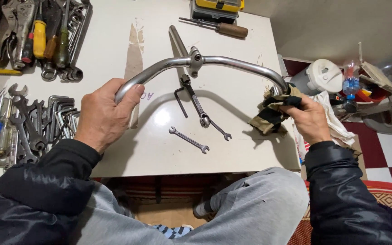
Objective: Cleaning a bicycle handlebar by wiping it down with a cloth on a workbench.
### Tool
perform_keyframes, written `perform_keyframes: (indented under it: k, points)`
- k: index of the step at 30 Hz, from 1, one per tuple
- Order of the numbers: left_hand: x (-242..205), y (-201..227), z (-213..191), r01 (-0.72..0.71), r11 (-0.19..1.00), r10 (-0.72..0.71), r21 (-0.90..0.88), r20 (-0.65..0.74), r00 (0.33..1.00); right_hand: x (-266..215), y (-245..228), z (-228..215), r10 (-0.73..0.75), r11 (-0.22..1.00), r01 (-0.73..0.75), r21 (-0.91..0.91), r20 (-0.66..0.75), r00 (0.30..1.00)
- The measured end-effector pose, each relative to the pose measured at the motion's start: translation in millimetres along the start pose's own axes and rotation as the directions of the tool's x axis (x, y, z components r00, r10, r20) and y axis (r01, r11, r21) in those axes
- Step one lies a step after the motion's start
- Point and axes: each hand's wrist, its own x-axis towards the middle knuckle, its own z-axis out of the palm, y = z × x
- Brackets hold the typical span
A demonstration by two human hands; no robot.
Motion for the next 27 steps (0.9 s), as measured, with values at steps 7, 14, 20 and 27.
perform_keyframes:
  k: [7, 14, 20, 27]
  points:
    - [2.6, -1.9, -0.8, 0.002, 1.000, -0.003, 0.021, 0.011, 1.000, 3.7, 11.3, 2.0, -0.029, 0.998, 0.028, -0.053, -0.006, 1.000]
    - [4.3, -3.3, 1.0, 0.006, 1.000, -0.006, 0.019, 0.009, 1.000, 10.3, 6.3, 5.9, -0.037, 0.900, -0.003, -0.436, -0.083, 0.996]
    - [3.3, -0.8, 0.8, 0.013, 1.000, -0.013, -0.004, 0.013, 1.000, 8.4, 6.8, -6.9, 0.079, 0.993, -0.076, 0.089, -0.020, 0.997]
    - [3.7, -1.1, 1.7, 0.024, 1.000, -0.024, -0.005, 0.024, 0.999, 16.4, 65.8, -10.9, 0.112, 0.955, -0.086, 0.282, -0.080, 0.990]
